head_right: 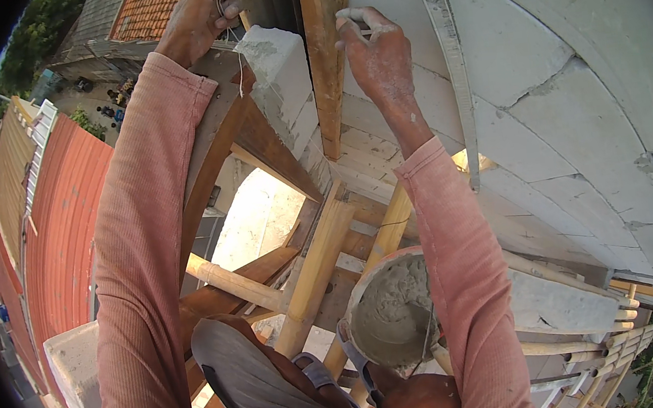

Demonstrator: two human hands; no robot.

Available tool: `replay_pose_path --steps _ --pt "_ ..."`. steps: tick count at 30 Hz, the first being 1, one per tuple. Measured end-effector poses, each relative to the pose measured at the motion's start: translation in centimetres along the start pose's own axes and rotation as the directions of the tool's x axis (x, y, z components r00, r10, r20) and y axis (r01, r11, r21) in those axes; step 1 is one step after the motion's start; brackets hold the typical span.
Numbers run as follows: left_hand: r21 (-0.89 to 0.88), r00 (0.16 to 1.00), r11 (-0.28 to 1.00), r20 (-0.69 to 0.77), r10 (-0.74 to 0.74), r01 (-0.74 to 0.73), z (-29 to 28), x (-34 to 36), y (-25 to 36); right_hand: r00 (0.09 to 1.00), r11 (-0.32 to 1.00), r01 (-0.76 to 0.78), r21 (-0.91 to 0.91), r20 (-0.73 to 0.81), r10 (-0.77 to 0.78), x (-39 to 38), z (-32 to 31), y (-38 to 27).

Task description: The person places a large white block onto the top of a curved wall and secures it using wire and mortar.

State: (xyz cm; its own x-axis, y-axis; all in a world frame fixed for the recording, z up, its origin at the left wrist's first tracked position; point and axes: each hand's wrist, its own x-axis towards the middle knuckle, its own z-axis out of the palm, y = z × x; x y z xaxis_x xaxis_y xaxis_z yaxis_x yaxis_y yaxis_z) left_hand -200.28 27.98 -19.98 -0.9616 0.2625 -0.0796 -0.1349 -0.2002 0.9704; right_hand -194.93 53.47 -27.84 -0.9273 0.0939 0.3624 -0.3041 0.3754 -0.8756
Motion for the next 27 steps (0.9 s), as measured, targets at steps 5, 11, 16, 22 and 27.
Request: replay_pose_path --steps 5,11,16,22,27 --pt "0.067 0.992 0.998 0.121 0.014 -0.022 -2.8 0.5 -0.4 1.0 0.999 0.002 0.04 0.024 -0.003 -0.1 0.5 -1.0" --pt "-0.11 0.958 0.994 0.284 0.027 0.005 -2.8 -0.8 0.2 0.99 0.977 -0.066 0.204 0.133 0.039 -0.2 0.8 -2.4" --pt "-0.019 0.905 0.999 0.425 -0.028 0.04 -3.5 -1.3 0.5 0.969 0.879 -0.109 0.465 0.248 -0.011 -0.4 1.6 -3.4" --pt "0.369 0.892 0.923 0.446 -0.076 -0.106 -2.8 0.0 -0.2 0.955 0.679 -0.208 0.704 0.297 -0.016 -0.1 2.4 -4.1" --pt "0.5 0.909 0.846 0.414 -0.046 -0.185 -1.6 0.2 -0.4 0.954 0.565 -0.276 0.778 0.296 0.058 0.3 2.4 -3.5"
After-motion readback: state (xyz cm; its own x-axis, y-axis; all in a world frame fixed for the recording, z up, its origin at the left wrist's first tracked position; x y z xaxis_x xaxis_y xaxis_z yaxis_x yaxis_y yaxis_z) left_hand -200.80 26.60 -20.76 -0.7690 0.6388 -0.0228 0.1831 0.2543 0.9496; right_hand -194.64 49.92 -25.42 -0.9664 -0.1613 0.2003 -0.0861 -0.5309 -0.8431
